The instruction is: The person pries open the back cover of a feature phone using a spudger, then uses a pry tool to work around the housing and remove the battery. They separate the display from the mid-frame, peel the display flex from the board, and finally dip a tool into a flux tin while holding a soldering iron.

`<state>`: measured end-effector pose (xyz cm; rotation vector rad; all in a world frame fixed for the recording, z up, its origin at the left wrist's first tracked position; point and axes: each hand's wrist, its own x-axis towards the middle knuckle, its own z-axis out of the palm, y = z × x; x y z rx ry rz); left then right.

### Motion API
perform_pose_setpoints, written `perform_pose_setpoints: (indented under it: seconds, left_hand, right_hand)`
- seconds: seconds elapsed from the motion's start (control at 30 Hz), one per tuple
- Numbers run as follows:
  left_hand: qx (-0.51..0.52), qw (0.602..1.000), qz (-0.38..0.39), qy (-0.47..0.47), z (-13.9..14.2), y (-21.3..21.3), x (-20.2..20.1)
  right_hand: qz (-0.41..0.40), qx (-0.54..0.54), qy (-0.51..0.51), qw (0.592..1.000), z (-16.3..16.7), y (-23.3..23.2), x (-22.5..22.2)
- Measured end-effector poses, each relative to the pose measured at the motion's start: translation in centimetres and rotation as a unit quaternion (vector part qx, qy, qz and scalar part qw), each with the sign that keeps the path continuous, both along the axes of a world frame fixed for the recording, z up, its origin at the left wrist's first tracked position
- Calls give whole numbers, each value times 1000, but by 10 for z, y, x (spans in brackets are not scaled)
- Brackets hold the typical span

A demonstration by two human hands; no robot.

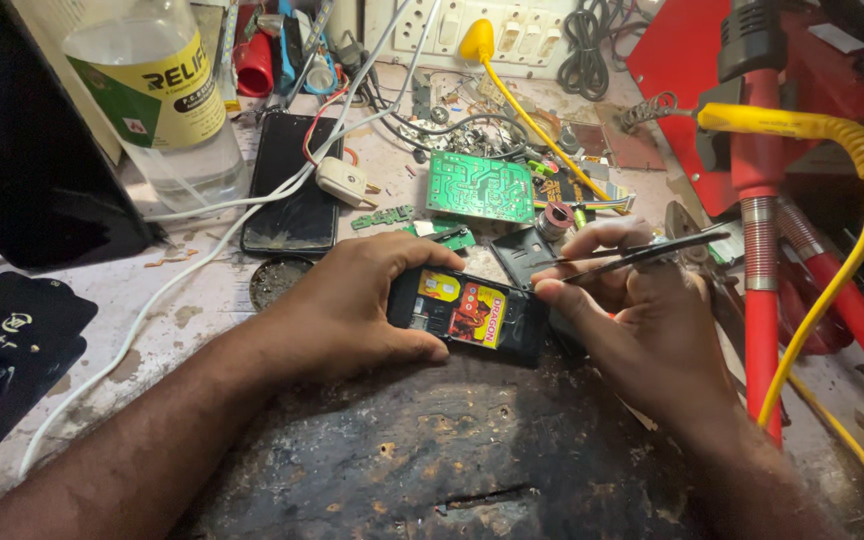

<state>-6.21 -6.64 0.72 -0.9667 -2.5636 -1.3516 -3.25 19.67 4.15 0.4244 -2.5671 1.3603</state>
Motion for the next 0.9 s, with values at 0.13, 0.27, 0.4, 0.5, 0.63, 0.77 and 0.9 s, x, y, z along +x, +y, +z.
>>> perform_pose_setpoints:
  seconds: [0.13,0.27,0.4,0.5,0.63,0.77,0.9]
  left_hand:
    - [-9,1000,4,5,0,-1,-1]
    - [0,1000,4,3,-1,-1,-1]
    - [-1,1000,2,14,-1,-1,0]
    - [6,1000,0,17,-1,0,0]
    - [24,999,-12,26,-1,2,2]
    - [30,999,-29,20,0,3,4]
    - [26,998,-42,37,1,5,6]
  right_hand:
    - [-17,87,90,992,-3,-2,1]
    - [4,150,213,965,-13,-11,3]
    - [2,111,171,979,-12,-13,3]
    - [10,63,100,993,-5,-10,1]
    - [-71,23,-13,997,-1,-7,1]
    - [-4,-98,-90,991,4,4,-12]
    - [14,-172,-165,971,4,14,-23]
